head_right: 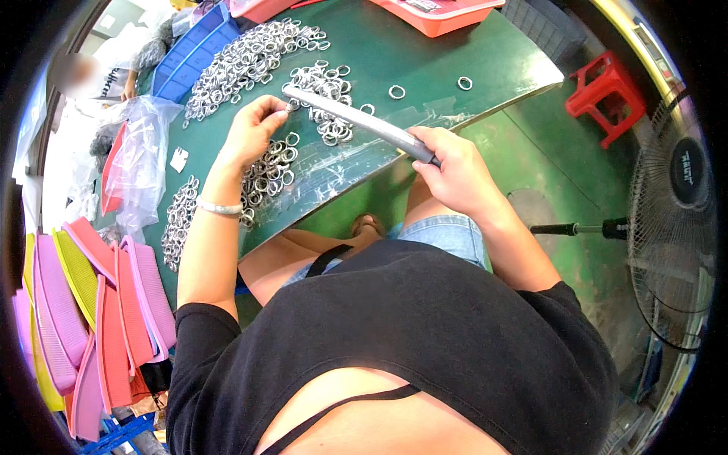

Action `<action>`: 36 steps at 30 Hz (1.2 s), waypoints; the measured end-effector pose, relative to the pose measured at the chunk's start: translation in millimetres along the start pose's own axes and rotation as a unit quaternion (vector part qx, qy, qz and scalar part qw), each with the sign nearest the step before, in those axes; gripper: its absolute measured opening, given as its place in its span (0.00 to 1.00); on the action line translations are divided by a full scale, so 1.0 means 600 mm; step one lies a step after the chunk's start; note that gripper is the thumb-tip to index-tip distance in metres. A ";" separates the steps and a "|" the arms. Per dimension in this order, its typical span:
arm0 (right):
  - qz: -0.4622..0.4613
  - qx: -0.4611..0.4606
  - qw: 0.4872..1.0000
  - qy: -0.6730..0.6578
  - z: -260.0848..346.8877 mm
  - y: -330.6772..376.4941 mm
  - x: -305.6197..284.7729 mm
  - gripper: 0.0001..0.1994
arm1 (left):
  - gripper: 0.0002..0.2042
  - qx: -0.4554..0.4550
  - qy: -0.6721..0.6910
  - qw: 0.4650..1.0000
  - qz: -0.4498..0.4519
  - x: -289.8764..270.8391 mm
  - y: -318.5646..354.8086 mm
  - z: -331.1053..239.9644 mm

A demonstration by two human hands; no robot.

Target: The person repeatedly picks up small metal rings from a table and uses a metal file to smooth their edges. They handle the rings one at a time, filing each ring and then placing it back on the table.

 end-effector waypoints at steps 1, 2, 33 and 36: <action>-0.001 -0.002 1.000 -0.002 0.000 -0.001 0.001 0.19 | 0.04 -0.003 0.152 0.987 0.046 -0.001 0.005 0.001; -0.001 -0.004 1.000 -0.003 0.000 -0.001 0.003 0.19 | 0.05 -0.006 0.236 0.970 0.063 -0.005 0.015 -0.002; 0.036 -0.012 0.999 0.006 0.022 -0.009 0.020 0.19 | 0.12 -0.017 0.497 0.867 0.034 0.029 0.092 -0.057; 0.034 -0.024 0.999 0.016 0.026 -0.009 0.020 0.18 | 0.11 -0.014 0.452 0.891 0.030 0.028 0.090 -0.048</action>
Point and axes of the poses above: each hand's wrist, its own y-axis away from the middle knuckle, its own x-axis out of the palm, z = x × y, the point moved 4 cm from there along -y, towards the middle knuckle, and after that the axes turned 9 degrees about -x, right-handed, at the moved point
